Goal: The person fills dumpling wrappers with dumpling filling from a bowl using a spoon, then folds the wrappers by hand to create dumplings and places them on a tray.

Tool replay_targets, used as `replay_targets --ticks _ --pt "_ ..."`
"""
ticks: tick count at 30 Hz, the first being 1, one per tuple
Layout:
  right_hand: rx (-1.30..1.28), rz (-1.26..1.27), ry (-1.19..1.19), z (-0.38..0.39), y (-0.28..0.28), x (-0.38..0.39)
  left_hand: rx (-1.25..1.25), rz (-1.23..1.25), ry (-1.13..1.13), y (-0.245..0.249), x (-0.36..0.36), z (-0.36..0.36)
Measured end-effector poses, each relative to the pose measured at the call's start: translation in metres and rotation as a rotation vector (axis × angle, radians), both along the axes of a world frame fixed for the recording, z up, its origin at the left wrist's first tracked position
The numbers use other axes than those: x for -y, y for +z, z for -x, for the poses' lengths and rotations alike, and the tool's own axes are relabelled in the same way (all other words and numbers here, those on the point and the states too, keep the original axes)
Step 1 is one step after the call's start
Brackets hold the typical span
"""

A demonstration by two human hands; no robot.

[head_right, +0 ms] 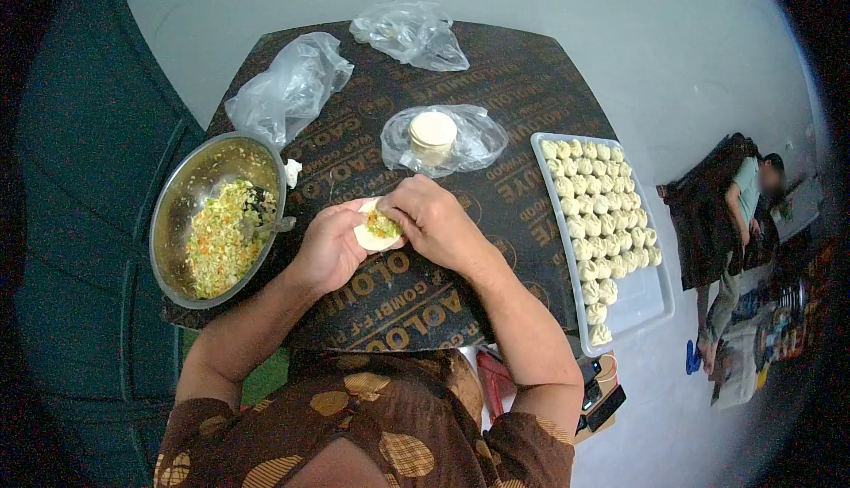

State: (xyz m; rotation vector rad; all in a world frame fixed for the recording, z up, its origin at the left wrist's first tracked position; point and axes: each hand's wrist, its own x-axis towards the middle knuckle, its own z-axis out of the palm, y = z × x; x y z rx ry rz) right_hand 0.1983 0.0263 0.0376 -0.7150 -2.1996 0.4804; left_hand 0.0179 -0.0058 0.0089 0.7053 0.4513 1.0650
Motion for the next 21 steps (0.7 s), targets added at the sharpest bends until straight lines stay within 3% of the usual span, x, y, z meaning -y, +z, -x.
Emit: replay_targets --ticks 21 --pt "0.084 0.165 -0.166 -0.01 0.008 0.0 -0.036 0.008 0.072 -0.003 -0.002 0.002"
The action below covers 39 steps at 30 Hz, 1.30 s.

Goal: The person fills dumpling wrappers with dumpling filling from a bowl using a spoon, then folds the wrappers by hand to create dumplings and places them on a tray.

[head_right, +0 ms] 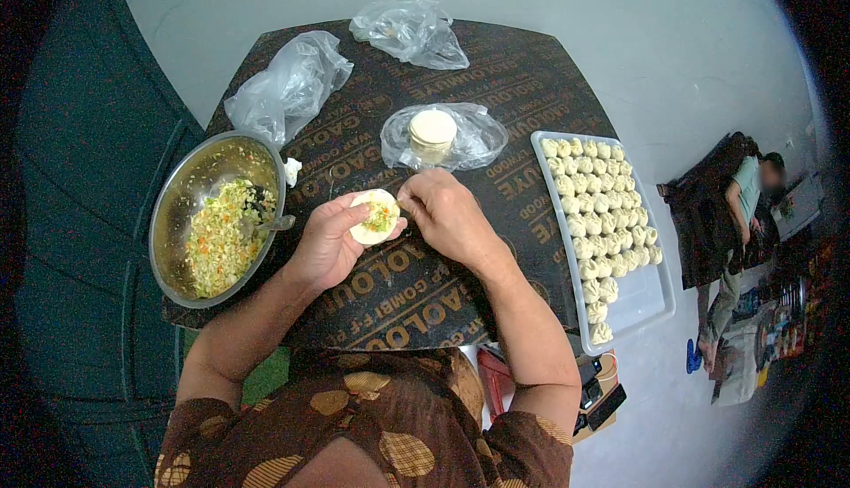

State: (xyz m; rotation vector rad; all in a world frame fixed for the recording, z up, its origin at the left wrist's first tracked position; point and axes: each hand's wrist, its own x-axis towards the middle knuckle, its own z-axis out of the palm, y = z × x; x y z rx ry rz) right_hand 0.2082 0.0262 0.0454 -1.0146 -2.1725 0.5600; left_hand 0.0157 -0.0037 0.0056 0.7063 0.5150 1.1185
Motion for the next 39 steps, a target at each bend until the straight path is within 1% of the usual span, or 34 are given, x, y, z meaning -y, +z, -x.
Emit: replay_targets --ticks 11,22,24,27,30,34,39 --pt "-0.003 -0.041 0.053 0.003 -0.007 0.0 0.022 0.032 0.017 0.003 0.001 -0.003" --pt "0.006 -0.054 0.092 0.003 -0.01 -0.001 -0.003 0.03 -0.027 0.003 0.002 -0.003" --pt "-0.038 0.003 0.082 0.0 -0.01 -0.004 0.007 0.028 -0.034 0.004 0.003 -0.003" --pt "-0.012 0.065 0.065 -0.003 -0.003 -0.001 0.021 0.03 -0.038 0.005 0.003 -0.002" --pt "0.027 0.064 0.135 -0.002 -0.005 -0.001 0.0 0.033 -0.04 0.002 0.002 -0.002" --pt "0.045 0.039 0.137 -0.001 -0.006 -0.002 -0.023 0.036 -0.042 0.0 0.002 -0.003" --pt "0.013 0.114 0.141 -0.005 0.001 -0.001 -0.01 0.027 -0.021 0.0 0.002 -0.002"
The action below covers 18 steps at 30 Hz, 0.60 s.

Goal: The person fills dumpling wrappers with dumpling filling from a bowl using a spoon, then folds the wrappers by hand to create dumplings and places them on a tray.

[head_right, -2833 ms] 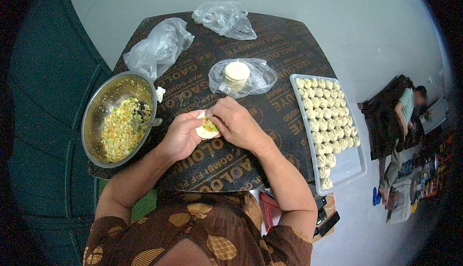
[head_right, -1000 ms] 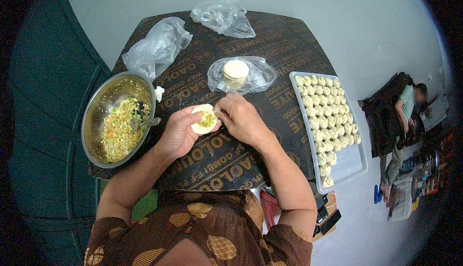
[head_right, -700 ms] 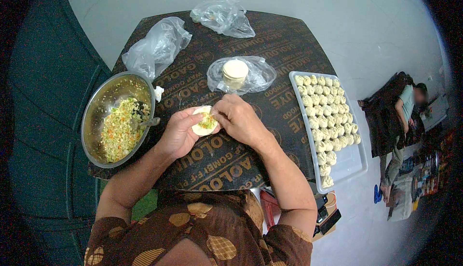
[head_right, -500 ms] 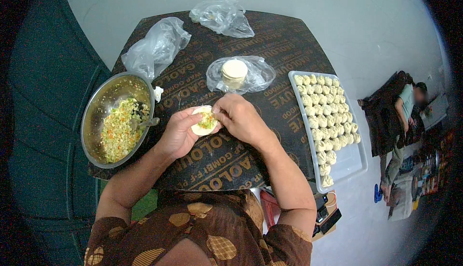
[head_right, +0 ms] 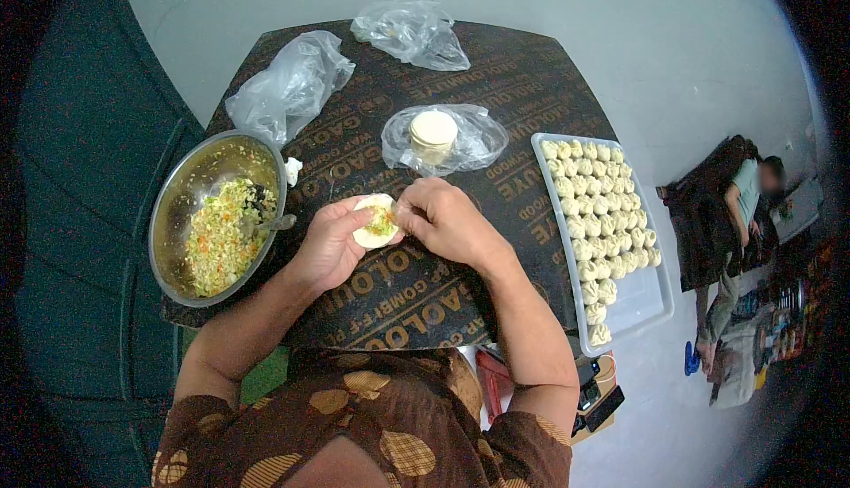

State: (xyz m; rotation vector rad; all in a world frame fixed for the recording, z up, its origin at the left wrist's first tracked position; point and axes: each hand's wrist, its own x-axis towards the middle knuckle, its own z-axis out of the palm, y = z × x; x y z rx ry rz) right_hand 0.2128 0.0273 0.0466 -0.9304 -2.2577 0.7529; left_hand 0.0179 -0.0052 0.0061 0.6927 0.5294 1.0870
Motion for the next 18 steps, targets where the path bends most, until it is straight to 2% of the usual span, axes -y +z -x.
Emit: replay_targets --ticks 6,13,18 --pt "0.01 -0.093 0.039 0.0053 -0.0059 0.0011 -0.018 0.007 0.004 -0.0035 0.0009 -0.0018" --pt "0.006 -0.037 -0.004 0.0038 -0.0006 0.0025 -0.023 0.0 0.011 0.0004 0.0009 -0.0025" --pt "0.012 -0.109 0.043 0.0085 -0.0075 0.002 -0.046 -0.003 0.002 -0.0016 0.0015 -0.0029"
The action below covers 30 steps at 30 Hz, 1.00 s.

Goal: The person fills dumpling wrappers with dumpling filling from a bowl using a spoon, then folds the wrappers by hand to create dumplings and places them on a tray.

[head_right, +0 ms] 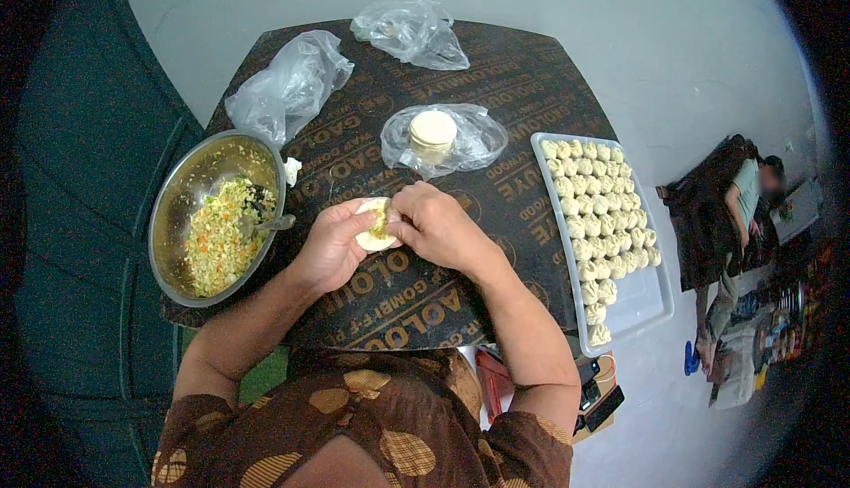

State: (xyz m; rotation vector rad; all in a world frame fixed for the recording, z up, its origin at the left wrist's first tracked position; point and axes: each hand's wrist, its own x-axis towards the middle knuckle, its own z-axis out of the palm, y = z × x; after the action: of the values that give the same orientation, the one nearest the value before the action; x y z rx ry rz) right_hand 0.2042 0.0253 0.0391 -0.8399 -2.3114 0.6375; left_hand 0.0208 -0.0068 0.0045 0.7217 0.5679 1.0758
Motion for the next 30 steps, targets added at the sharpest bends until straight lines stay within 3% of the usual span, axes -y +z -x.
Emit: replay_targets --ticks 13,30 --pt "0.009 -0.038 -0.001 -0.001 0.0 0.0 0.182 0.049 0.032 -0.008 -0.004 0.004" --pt "-0.144 0.038 -0.076 -0.001 0.005 0.003 0.04 -0.008 -0.006 0.006 0.001 0.001"
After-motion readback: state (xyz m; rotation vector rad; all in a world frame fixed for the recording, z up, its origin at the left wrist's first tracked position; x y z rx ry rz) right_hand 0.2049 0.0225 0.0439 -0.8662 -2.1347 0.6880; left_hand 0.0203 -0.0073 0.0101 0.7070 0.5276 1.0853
